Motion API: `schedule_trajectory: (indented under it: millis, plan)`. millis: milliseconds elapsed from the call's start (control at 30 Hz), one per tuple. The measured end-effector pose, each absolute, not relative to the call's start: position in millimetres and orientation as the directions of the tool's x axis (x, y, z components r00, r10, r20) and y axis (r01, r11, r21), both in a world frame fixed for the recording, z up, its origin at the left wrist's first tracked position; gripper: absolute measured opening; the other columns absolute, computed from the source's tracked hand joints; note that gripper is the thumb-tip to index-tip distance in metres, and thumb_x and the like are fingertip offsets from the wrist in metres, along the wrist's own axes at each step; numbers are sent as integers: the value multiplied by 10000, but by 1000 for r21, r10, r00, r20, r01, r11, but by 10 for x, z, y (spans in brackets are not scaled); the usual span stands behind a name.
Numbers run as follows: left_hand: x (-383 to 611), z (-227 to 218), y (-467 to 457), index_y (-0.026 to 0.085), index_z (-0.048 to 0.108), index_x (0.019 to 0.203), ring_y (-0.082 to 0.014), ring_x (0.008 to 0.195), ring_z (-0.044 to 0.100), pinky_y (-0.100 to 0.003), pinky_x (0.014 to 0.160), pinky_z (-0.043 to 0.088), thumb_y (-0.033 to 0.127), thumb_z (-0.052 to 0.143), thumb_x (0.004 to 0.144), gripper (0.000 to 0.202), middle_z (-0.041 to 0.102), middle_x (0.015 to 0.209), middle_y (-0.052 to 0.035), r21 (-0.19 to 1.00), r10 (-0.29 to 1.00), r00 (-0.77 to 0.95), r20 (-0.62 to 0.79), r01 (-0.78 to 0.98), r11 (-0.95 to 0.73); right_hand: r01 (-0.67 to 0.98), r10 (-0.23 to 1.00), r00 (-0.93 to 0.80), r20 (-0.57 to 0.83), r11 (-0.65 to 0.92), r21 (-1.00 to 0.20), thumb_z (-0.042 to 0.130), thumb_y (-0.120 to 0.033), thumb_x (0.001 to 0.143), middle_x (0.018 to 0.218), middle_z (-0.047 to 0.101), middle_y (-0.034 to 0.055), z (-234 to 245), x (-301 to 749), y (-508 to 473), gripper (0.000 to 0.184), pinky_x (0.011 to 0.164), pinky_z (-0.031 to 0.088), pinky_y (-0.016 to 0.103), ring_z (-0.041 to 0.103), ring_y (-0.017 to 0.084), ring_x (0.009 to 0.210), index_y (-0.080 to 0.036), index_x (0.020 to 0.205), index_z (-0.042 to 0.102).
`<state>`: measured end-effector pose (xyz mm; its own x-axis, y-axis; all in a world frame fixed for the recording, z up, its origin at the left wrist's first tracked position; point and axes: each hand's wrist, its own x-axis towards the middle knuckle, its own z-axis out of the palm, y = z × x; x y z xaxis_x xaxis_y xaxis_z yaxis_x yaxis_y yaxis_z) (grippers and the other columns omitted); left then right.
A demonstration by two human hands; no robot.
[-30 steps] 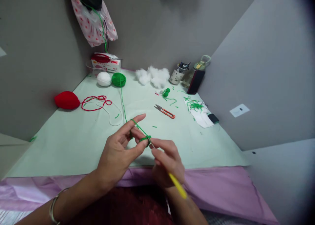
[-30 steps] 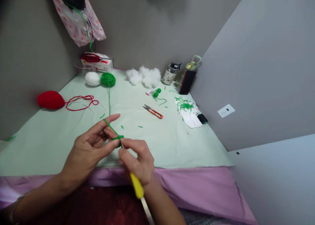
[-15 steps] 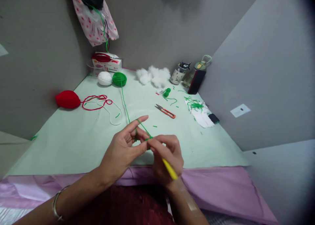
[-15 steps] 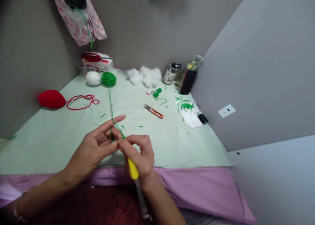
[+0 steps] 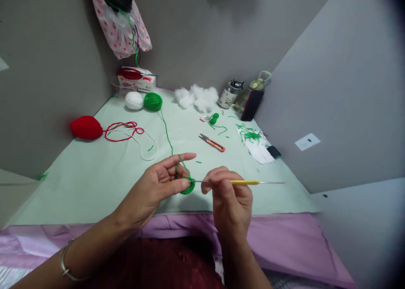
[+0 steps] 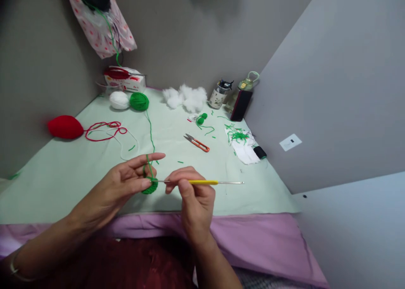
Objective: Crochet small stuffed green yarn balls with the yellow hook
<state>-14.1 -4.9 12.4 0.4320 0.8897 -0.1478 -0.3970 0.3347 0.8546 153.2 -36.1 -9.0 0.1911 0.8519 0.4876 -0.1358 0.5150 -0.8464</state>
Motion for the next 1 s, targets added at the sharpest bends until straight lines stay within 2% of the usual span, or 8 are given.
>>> schedule_trajectory:
  millis: [133,267,333,400,467,667,867,1000]
  plan:
    - [-89,89,-85,254,715,1312,-146,875,596,-288,867,466,230,829,826,500,670,918,-10,864,879,460,-126,-384,325,-90,841,184,509,530,-844,621,-225,994,900,749,40,-139,1484,-312,173,666,546,309,674,171,835,-265,967,788]
    - [-56,64,-92,264,711,1317,-147,887,605,-287,871,491,230,856,801,538,674,937,-4,865,909,396,-128,-403,297,67,821,194,538,536,-842,577,-188,1011,902,743,30,-168,1477,-356,221,659,568,317,672,159,767,-280,1014,778]
    - [-37,58,-99,278,706,1323,-131,870,604,-260,846,491,228,869,792,558,667,917,13,861,926,356,-124,-426,279,289,755,133,642,589,-754,608,-162,987,972,742,41,-201,1485,-403,246,708,605,344,701,181,838,-305,1100,774]
    - [-17,59,-111,279,702,1330,-115,844,607,-236,816,486,246,873,795,562,667,896,22,834,923,357,-140,-460,305,520,650,21,760,642,-563,675,-142,939,1069,736,58,-246,1488,-438,357,768,631,378,716,219,945,-342,1226,746]
    - [-2,68,-123,258,698,1337,-111,829,612,-227,799,482,275,874,795,570,683,890,13,793,895,411,-174,-480,375,604,570,-26,822,663,-441,703,-128,915,1112,727,62,-278,1483,-445,461,775,637,389,712,232,979,-370,1308,704]
    - [12,81,-145,256,739,1266,-128,907,615,-235,859,478,266,861,809,473,712,946,-10,798,881,429,-198,-452,400,299,724,147,674,617,-728,598,-97,977,973,711,36,-210,1484,-395,339,709,594,336,686,178,886,-333,1159,760]
    - [7,39,-158,288,799,1102,-128,893,609,-243,874,467,269,841,833,273,677,903,18,865,941,315,-122,-432,257,281,735,176,654,600,-750,583,-78,981,998,753,37,-183,1473,-438,318,783,583,367,683,186,950,-291,1142,755]
    - [4,51,-146,291,798,1089,-120,879,593,-235,875,443,260,830,840,253,673,876,27,849,946,301,-117,-465,253,163,761,188,621,599,-784,560,-113,1004,1031,770,42,-189,1456,-442,286,770,598,367,707,197,963,-278,1111,767]
